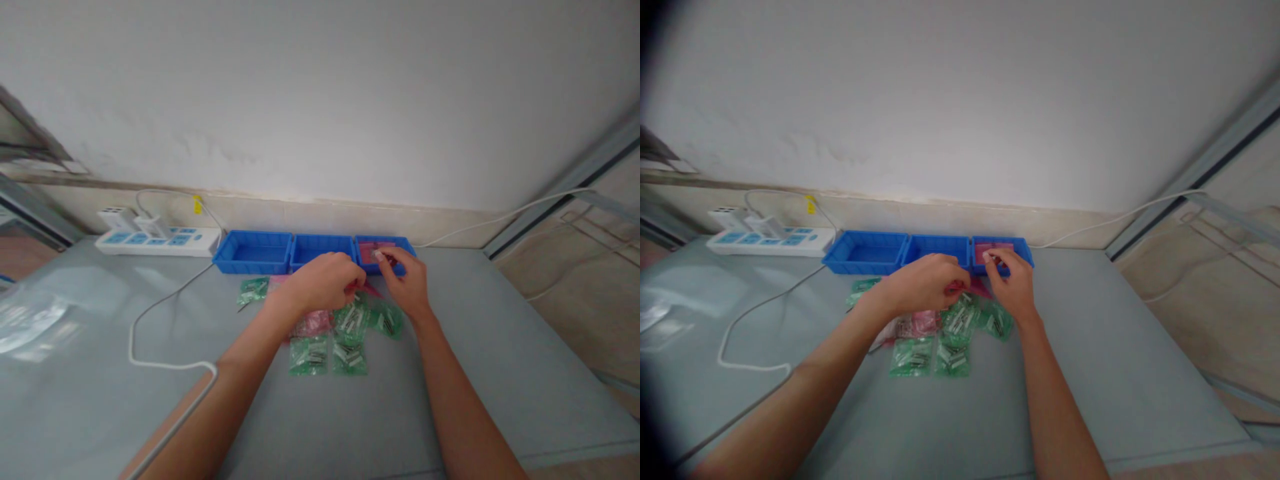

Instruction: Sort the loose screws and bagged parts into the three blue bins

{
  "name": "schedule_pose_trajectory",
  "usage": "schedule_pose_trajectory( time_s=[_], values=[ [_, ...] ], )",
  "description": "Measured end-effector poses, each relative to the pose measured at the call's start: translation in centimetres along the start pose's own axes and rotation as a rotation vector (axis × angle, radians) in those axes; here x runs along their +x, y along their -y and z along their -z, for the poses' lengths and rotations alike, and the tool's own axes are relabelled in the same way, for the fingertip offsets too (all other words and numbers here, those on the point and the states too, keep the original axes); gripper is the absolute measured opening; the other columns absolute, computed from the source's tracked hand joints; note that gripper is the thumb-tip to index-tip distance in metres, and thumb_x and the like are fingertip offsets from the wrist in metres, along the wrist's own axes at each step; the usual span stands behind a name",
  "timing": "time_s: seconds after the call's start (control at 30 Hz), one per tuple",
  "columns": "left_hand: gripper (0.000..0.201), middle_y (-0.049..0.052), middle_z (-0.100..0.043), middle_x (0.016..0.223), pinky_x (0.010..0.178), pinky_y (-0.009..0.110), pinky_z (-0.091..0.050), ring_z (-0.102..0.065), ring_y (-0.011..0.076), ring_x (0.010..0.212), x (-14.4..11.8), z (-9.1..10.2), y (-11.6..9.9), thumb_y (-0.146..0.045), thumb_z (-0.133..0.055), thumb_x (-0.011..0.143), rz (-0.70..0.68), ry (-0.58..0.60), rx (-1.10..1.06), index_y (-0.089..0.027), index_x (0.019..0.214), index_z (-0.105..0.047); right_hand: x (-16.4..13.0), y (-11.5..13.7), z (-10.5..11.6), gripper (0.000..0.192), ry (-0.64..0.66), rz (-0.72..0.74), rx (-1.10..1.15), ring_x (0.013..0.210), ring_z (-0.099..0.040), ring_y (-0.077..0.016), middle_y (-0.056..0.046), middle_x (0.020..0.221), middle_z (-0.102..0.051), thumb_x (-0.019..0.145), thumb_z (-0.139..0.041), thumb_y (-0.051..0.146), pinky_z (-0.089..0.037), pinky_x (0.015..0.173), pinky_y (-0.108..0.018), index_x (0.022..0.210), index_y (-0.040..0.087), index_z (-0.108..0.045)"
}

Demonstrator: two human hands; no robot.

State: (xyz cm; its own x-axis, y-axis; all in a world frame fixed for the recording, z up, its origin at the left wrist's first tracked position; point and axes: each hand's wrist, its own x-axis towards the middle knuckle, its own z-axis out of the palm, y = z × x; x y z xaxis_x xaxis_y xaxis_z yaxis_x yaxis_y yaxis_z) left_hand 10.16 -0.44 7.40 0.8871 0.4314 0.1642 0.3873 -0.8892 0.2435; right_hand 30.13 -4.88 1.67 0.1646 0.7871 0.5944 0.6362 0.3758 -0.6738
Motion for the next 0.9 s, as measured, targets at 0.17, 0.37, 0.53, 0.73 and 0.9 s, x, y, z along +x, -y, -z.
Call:
schedule_pose_trajectory(
  time_s=[0.17, 0.37, 0.53, 0.73, 0.9],
  values=[
    [0.025, 0.005, -0.078, 0.103, 0.088, 0.03, -0.055, -0.072, 0.0202, 0.093, 0.0, 1.2, 0.9, -0.02, -0.057, 0.093, 0.069, -0.377, -0.269, -0.021, 0.109, -0.077, 0.1, 0.4, -0.5, 0.035, 0.122, -0.173, 0.388, 0.097, -0.072, -0.0264, -0.006, 0.102, -0.079, 0.088, -0.067, 0.058, -0.056, 0.091, -0.041, 0.097, 0.026, -0.076],
    [0.033, 0.007, -0.078, 0.103, 0.075, 0.026, -0.059, -0.075, 0.0185, 0.084, 0.0, 0.0, 2.4, -0.03, -0.066, 0.088, 0.265, -0.618, -0.763, -0.016, 0.116, -0.074, 0.0, 0.4, -1.2, 0.051, 0.178, -0.393, 0.622, 0.081, -0.074, -0.0251, -0.004, 0.097, -0.079, 0.062, -0.092, 0.048, -0.061, 0.074, -0.039, 0.104, 0.026, -0.073],
    [0.035, 0.007, -0.075, 0.096, 0.058, 0.02, -0.054, -0.072, 0.0158, 0.072, 0.2, -0.7, 3.2, -0.037, -0.073, 0.082, 0.361, -0.609, -0.916, -0.016, 0.11, -0.071, 0.2, 0.1, -1.1, 0.05, 0.088, -0.456, 0.721, 0.074, -0.072, -0.022, -0.003, 0.091, -0.08, 0.065, -0.091, 0.044, -0.06, 0.069, -0.035, 0.107, 0.026, -0.071],
    [0.021, 0.003, -0.071, 0.088, 0.065, 0.022, -0.057, -0.071, 0.0148, 0.074, 1.1, -2.1, 3.2, -0.032, -0.07, 0.084, 0.442, -0.768, -0.811, -0.018, 0.096, -0.061, 0.6, -0.5, -1.0, 0.061, -0.064, -0.454, 0.652, 0.073, -0.071, -0.0214, -0.001, 0.085, -0.076, 0.064, -0.09, 0.041, -0.058, 0.07, -0.035, 0.118, 0.026, -0.066],
    [0.024, 0.009, -0.075, 0.107, 0.091, 0.035, -0.057, -0.072, 0.0218, 0.099, 1.1, -3.0, 2.9, -0.026, -0.058, 0.095, 0.317, -0.581, -0.324, -0.019, 0.118, -0.064, 0.9, -1.7, 0.5, 0.023, -0.626, -0.127, -0.003, 0.08, -0.065, -0.0219, -0.007, 0.089, -0.072, 0.089, -0.069, 0.041, -0.054, 0.079, -0.038, 0.099, 0.021, -0.069]
  ],
)
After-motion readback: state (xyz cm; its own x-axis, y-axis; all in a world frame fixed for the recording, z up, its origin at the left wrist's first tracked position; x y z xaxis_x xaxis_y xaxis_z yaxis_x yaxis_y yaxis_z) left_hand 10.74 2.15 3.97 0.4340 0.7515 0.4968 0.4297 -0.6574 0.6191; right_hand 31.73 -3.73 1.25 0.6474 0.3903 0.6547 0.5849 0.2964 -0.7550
